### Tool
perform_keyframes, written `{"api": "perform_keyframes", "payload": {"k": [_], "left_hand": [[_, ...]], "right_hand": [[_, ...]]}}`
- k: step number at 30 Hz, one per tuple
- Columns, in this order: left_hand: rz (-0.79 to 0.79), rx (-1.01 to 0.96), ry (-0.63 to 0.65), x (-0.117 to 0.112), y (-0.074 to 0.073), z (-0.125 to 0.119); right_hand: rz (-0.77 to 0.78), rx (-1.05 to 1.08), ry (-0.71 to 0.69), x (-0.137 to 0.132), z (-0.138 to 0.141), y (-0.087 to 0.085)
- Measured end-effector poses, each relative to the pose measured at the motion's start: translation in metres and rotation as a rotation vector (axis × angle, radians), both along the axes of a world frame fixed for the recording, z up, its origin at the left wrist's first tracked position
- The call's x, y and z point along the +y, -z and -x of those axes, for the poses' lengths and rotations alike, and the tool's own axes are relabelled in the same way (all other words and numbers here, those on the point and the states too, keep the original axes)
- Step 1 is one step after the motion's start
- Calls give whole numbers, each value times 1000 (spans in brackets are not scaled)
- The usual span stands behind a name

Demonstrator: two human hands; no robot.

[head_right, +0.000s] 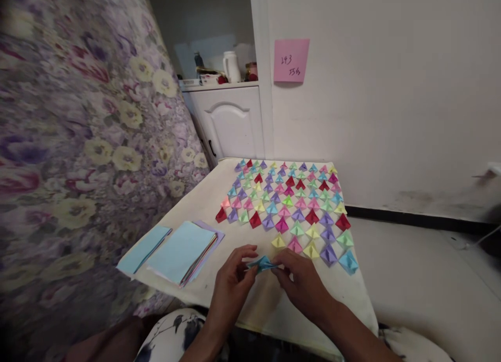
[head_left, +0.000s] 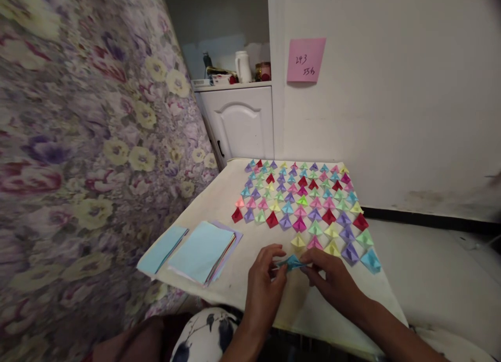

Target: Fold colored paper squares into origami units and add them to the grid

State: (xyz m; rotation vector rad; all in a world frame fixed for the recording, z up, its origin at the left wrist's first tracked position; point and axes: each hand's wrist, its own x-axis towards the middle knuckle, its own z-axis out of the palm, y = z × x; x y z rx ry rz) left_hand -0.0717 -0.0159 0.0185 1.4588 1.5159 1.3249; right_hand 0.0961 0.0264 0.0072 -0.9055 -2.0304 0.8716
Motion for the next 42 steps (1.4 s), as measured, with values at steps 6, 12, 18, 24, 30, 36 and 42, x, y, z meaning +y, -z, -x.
{"api": "perform_keyframes", "payload": {"k": [6,12,18,24,30,36,42], "left_hand": [[28,-113,31,0,-2,-2],[42,-116,39,-1,-7,-4],[-6,-15,27,-2,-8,-3],[-2,67,68,0,-10,-3],[14,92,103,0,-9,-1],[6,103,95,1,-6,-1],[-3,136,68,2,-5,-1]], "right_hand": [[73,36,-18,0,0,-1],[20,3,-41,0,-1,-2],[38,14,-34,1,0,-2],[66,18,-21,2,-1,-2],[55,7,-23,2,-1,-5],[101,31,-2,1,1,-2],[89,93,-11,0,2,-2]]}}
